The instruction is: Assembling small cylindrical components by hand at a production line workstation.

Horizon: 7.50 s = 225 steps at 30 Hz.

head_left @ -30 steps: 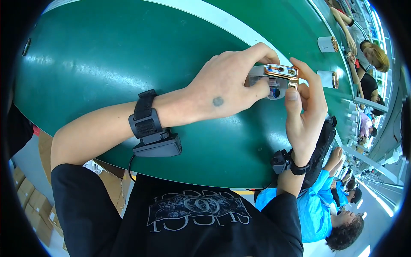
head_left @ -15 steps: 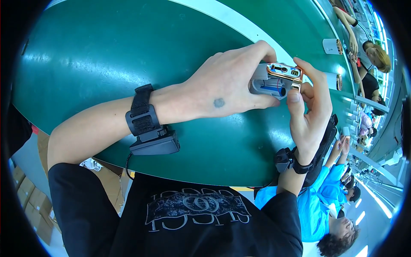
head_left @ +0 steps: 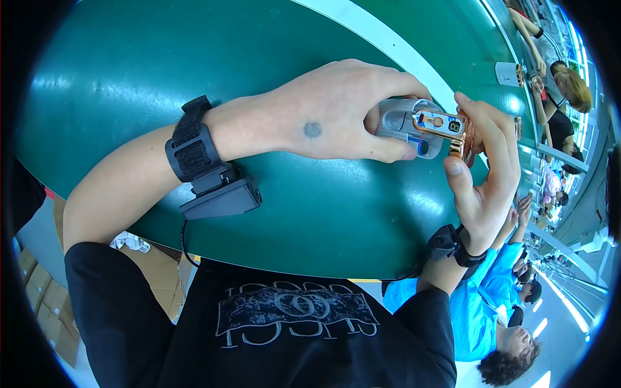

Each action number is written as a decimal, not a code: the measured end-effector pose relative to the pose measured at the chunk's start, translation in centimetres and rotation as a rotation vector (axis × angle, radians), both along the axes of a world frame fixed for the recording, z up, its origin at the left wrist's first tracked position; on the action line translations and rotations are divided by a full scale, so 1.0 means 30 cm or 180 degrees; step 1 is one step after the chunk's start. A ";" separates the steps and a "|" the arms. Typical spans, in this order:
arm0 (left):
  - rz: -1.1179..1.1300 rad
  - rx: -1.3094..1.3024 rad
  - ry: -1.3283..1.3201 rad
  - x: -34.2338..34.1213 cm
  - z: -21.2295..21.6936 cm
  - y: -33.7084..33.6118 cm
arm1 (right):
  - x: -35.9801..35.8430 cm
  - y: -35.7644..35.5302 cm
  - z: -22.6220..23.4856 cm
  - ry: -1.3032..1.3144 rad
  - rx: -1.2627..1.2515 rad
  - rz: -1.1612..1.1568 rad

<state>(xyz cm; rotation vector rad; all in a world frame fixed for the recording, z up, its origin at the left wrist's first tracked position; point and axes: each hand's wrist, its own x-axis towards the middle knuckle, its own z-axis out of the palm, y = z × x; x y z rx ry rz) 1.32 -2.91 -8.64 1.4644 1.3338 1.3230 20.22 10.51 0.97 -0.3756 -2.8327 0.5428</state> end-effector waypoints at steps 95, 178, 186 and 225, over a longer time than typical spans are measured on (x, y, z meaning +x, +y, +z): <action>0.0848 -0.0002 0.0972 0.029 0.088 0.020 | -0.167 0.015 -0.272 0.1668 -0.2139 -0.0613; 0.0485 -0.0746 -0.0215 -0.102 0.087 -0.179 | -0.215 -0.167 -0.022 0.0605 -0.1384 0.0519; 0.0303 -0.0620 -0.0407 -0.109 0.066 -0.179 | -0.229 -0.196 -0.044 0.0743 -0.1512 0.0424; -0.0238 -0.0769 -0.0987 -0.127 0.026 -0.221 | -0.152 -0.153 -0.041 0.0142 -0.1029 0.0495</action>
